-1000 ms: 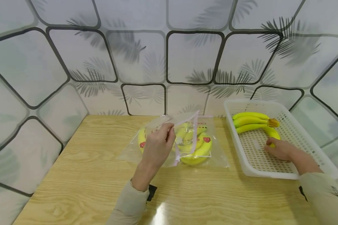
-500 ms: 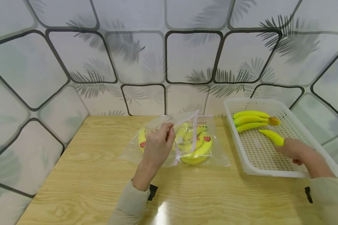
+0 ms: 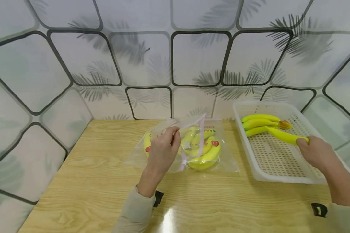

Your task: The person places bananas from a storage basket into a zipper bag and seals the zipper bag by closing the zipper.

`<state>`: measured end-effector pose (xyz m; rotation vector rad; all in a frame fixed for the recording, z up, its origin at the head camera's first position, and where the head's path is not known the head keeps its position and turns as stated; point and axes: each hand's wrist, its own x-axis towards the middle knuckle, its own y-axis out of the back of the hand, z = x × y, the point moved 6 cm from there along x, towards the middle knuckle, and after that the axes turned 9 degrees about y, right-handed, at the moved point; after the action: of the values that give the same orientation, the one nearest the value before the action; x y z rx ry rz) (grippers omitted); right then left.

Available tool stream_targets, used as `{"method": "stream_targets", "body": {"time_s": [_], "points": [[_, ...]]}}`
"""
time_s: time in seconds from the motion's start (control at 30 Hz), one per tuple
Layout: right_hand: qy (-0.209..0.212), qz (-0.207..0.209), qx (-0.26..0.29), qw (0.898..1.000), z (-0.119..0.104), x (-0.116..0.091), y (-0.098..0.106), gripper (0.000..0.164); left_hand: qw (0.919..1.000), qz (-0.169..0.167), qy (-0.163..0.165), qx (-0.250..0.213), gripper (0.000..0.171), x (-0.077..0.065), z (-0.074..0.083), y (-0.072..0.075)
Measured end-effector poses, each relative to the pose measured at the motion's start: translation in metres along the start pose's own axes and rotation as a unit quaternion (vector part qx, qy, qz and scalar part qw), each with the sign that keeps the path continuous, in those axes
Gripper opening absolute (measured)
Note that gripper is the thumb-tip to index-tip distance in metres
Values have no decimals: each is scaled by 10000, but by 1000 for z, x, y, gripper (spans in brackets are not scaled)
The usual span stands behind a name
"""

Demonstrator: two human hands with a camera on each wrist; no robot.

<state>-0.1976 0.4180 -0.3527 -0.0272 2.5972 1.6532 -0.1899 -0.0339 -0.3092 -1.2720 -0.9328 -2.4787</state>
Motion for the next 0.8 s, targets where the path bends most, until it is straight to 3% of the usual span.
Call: {"method": "stream_targets", "body": {"time_s": [0.1, 0.17, 0.27, 0.33, 0.43, 0.57, 0.67, 0.8], "points": [[20, 760, 489, 9959, -21, -9, 0, 45, 10000, 19, 9, 50, 11, 0, -1, 1], [37, 1297, 1127, 9851, -35, -17, -1, 49, 10000, 31, -2, 92, 10, 0, -2, 1], [133, 2031, 2225, 9535, -57, -26, -4, 52, 9999, 39, -35, 94, 10, 0, -2, 1], [297, 2286, 2803, 9318, -73, -27, -6, 53, 9999, 72, -44, 81, 11, 0, -3, 0], [594, 2411, 3331, 9096, -100, -26, -11, 50, 9999, 119, -57, 49, 11, 0, -3, 0], [931, 2367, 3526, 9005, -128, -22, -20, 44, 9999, 115, -50, 49, 11, -1, -3, -2], [1168, 2279, 3863, 8861, -137, -20, -26, 36, 9999, 126, -27, 62, 11, -1, -2, -2], [1403, 2022, 4505, 8582, -139, -18, -35, 27, 9999, 91, -107, 92, 11, 0, 2, -2]]}}
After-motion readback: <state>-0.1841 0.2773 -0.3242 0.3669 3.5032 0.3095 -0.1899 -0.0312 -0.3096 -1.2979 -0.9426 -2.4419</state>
